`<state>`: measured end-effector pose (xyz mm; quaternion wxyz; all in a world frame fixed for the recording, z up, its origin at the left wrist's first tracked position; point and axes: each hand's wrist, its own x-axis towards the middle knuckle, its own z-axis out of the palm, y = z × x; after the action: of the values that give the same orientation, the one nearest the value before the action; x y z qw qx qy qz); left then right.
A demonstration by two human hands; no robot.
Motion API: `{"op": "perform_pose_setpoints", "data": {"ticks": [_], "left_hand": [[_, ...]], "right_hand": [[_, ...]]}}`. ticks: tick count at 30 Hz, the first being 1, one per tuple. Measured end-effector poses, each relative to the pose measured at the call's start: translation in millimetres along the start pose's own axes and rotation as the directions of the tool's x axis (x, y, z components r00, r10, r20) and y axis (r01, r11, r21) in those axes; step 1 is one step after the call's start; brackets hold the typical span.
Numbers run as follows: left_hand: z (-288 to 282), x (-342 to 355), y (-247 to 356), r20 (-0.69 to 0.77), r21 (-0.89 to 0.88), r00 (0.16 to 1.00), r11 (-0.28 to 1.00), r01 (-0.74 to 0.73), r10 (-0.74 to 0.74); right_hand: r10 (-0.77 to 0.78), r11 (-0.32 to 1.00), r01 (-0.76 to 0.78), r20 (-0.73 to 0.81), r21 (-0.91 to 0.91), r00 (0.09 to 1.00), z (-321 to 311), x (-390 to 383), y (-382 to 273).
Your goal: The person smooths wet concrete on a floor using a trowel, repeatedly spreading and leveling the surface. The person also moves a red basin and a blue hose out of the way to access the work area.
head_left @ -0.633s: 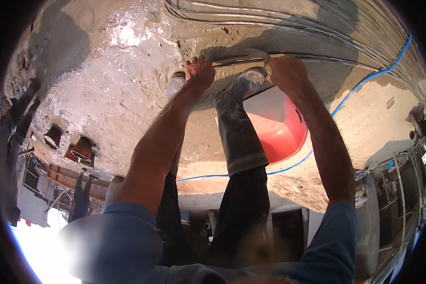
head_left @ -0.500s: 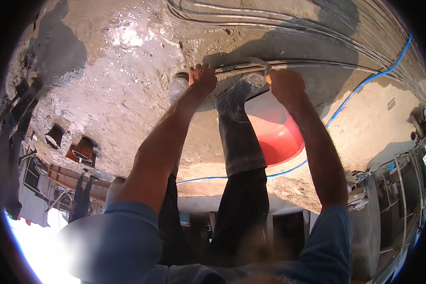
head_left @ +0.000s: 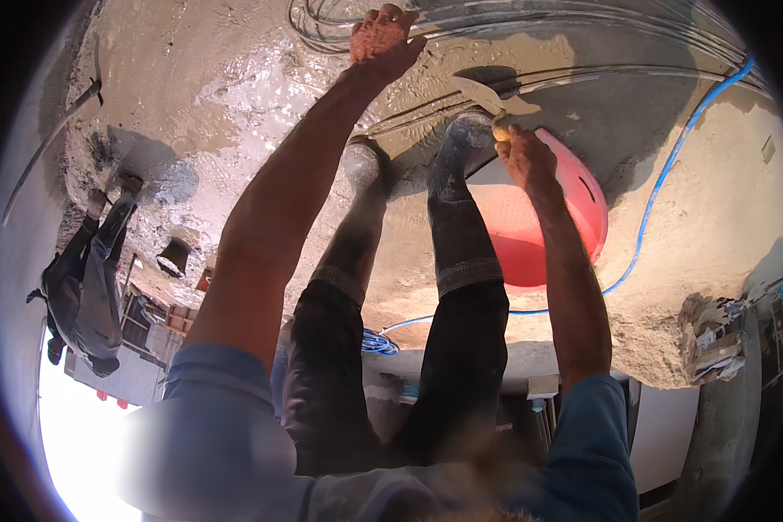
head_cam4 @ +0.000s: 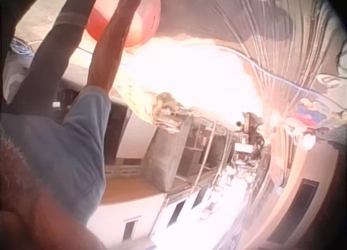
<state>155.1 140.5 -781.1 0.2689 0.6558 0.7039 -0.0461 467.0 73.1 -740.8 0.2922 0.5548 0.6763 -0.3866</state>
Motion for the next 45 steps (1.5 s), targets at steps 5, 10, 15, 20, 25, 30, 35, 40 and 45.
{"op": "perform_pose_setpoints", "data": {"ticks": [5, 10, 15, 20, 25, 30, 35, 40, 45], "left_hand": [[-3.8, 7.8, 27.6, 0.002, -0.203, 0.998, 0.978, 0.055, -0.056], [-17.3, -30.6, 37.3, 0.005, -0.200, 1.000, 0.979, 0.029, -0.029], [-21.5, -34.1, 53.0, 0.079, -0.211, 0.997, 0.977, 0.012, 0.005], [-18.6, -11.6, 62.0, 0.054, -0.254, 0.994, 0.964, -0.074, 0.091], [-10.3, 32.7, 72.9, -0.019, -0.293, 0.982, 0.939, -0.183, 0.185], [1.3, 90.2, 94.7, -0.057, -0.274, 0.962, 0.922, -0.274, 0.268], [4.5, 134.1, 114.0, 0.068, -0.122, 0.963, 0.960, -0.253, 0.262], [20.2, 146.1, 132.5, 0.154, 0.007, 0.917, 0.928, -0.373, 0.368], [10.6, 154.6, 155.2, 0.331, -0.037, 0.935, 0.992, -0.123, 0.128]], "right_hand": [[0.313, 0.749, -0.136, -0.167, 0.648, 0.935, 8.0, -11.5, 40.1], [0.396, 0.332, -0.255, 0.110, 0.908, 0.911, -47.3, 10.5, 71.8], [0.368, 0.629, -0.051, -0.239, 0.776, 0.899, -20.0, 69.5, 118.5], [0.305, 0.561, -0.026, -0.177, 0.827, 0.936, -51.2, 87.1, 113.5], [0.269, 0.459, 0.026, -0.167, 0.888, 0.948, -43.8, 99.5, 106.2], [0.268, 0.573, 0.108, -0.310, 0.813, 0.912, -53.0, 142.3, 96.7], [0.236, 0.529, 0.076, -0.233, 0.845, 0.943, -63.6, 140.1, 92.3], [0.200, 0.353, 0.102, -0.181, 0.930, 0.963, -70.7, 119.7, 85.4], [0.224, 0.324, 0.119, -0.198, 0.939, 0.954, -82.9, 97.4, 73.2]]}}
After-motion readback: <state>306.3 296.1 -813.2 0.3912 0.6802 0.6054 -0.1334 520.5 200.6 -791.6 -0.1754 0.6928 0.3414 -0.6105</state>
